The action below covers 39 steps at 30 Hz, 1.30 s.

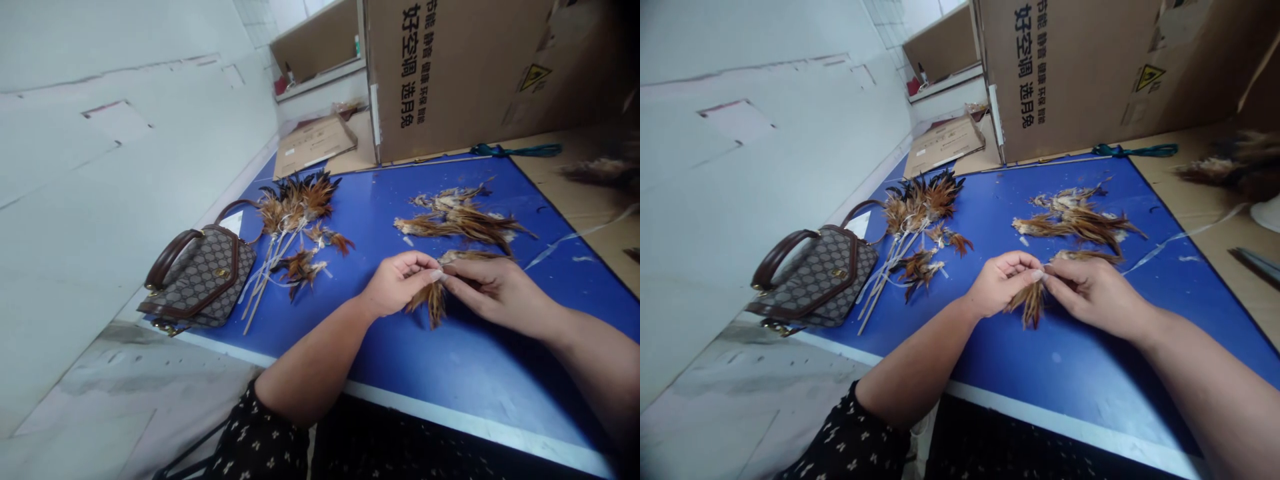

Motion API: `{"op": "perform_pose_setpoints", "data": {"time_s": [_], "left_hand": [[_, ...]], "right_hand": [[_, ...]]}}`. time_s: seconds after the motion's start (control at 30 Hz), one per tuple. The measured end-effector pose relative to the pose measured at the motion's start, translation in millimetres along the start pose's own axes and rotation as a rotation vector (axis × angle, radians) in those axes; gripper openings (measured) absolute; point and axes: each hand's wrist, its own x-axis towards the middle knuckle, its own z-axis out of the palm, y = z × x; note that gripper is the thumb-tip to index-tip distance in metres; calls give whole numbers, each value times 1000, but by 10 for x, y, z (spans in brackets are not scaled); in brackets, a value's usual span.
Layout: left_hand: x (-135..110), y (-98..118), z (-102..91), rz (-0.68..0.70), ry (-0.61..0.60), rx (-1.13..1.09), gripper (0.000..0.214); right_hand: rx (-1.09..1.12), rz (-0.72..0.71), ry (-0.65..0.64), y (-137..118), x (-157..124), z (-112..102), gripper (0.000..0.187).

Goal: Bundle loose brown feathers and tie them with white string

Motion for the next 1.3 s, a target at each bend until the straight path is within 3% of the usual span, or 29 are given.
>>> {"op": "perform_pose_setpoints", "data": {"time_s": [0.13,0.43,0.8,0.87,1.07,1.17,1.3], "left_hand": [[-21,38,-18,-74,-47,81,44],[-59,-5,8,-257,-160,178,44],[-158,7,152,-209,-331,245,27],[-158,8,161,-219,-302,222,27],[-116,-24,140,-368,-212,-36,41],[-91,-49,122,-362,-145,-151,43],[-72,-67,104,-331,-100,-189,40]], "right_hand": [[-36,-25,-112,9,-4,-85,28],[40,-2,-164,-77,-49,-428,26],[5,-175,-80,-54,21,-156,22],[8,-179,-35,-60,33,-123,21],[-129,-92,324,-174,1,-311,13],[-66,-75,178,-206,-48,-416,14],[-112,-57,-77,-142,-55,-371,8]]}}
